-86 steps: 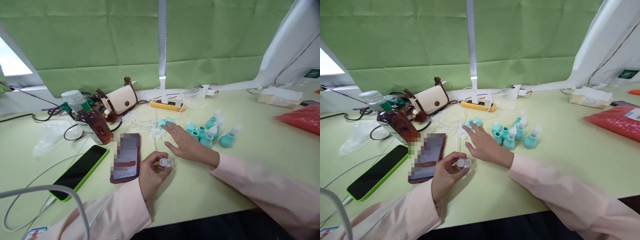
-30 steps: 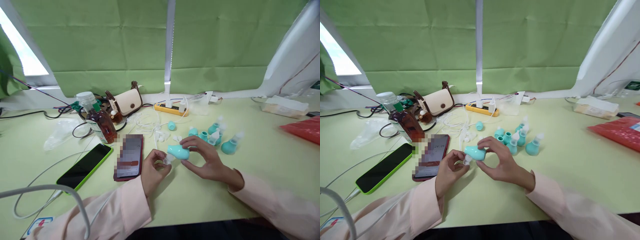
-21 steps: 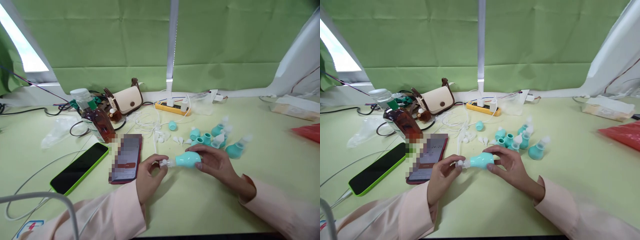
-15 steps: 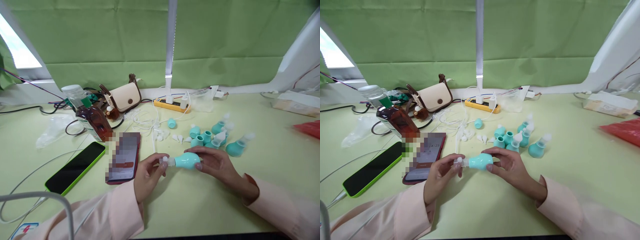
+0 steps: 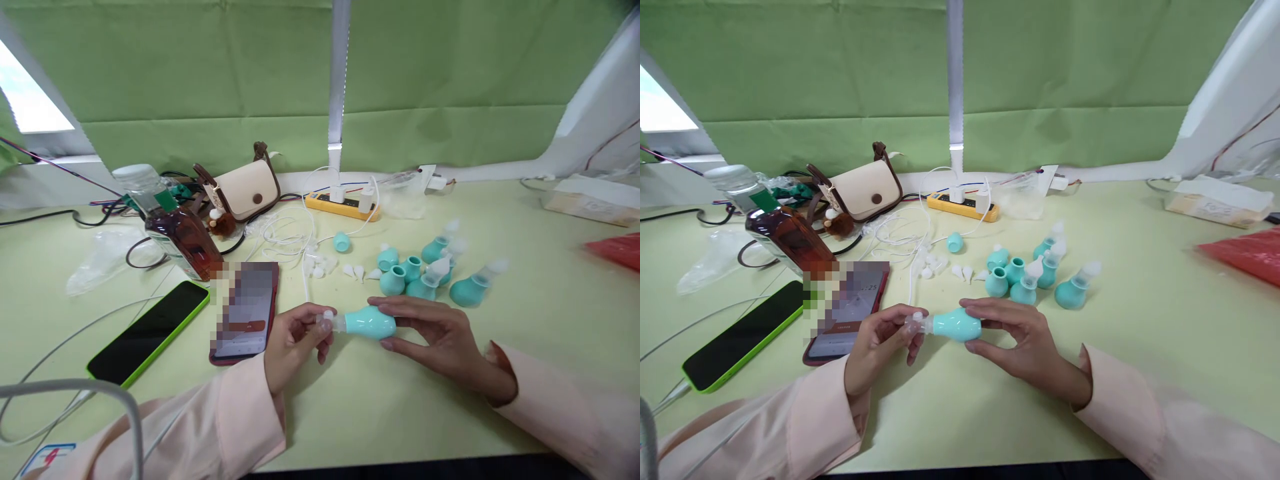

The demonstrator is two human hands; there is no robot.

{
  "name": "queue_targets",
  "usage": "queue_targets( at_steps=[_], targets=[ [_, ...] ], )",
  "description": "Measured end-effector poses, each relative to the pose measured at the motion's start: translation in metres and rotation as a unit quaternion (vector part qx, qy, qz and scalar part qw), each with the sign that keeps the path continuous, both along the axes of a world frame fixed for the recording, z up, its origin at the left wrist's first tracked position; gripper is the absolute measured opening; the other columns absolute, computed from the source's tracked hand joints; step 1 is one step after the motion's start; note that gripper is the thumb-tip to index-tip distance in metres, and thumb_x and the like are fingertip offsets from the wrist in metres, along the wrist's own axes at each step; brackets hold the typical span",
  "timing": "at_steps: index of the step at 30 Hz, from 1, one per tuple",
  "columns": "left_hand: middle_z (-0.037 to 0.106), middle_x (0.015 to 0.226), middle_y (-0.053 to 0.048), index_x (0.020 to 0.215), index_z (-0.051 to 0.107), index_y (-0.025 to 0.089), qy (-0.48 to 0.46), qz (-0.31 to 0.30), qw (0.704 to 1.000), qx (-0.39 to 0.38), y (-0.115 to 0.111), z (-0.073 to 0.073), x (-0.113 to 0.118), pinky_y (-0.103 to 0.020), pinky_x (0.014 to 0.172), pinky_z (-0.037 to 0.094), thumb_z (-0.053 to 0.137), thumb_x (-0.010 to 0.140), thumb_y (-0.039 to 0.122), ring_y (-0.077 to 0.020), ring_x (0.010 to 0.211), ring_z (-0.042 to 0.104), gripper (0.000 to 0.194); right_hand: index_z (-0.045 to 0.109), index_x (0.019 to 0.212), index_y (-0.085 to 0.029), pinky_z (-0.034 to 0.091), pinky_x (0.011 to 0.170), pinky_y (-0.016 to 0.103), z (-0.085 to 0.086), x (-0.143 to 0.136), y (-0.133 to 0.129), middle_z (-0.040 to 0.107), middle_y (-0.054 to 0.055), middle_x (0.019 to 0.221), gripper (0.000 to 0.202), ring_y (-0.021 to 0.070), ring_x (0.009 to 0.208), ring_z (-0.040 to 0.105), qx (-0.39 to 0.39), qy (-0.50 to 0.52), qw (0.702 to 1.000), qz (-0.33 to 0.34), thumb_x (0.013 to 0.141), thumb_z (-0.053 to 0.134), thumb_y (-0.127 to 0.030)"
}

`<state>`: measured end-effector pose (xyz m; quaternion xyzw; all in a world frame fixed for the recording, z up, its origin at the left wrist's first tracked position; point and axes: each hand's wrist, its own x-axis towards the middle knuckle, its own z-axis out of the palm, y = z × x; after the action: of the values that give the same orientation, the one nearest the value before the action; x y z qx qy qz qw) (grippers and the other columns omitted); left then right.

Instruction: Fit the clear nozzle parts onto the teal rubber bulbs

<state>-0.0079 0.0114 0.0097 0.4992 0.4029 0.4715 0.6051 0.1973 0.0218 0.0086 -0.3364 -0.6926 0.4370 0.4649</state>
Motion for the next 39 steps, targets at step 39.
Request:
queue_targets(
  at_steps=[39],
  targets=[
    [0.057,0.067,-0.005,0.089,0.058,0.012,0.105,0.021,0.984,0.146,-0.011,0.001,0.002,-0.023,0.045,0.048,0.055,0.071,0.018,-0.0102,0.050,0.052,0.019,0.061,0.093,-0.013,0.051,0.058,0.024,0.005,-0.005,0.011,0.065,0.007,0.075,0.033,0.0143,0.066,0.062,-0.394,0.057,0.911,0.105,0.065,0.063,-0.030]
  ],
)
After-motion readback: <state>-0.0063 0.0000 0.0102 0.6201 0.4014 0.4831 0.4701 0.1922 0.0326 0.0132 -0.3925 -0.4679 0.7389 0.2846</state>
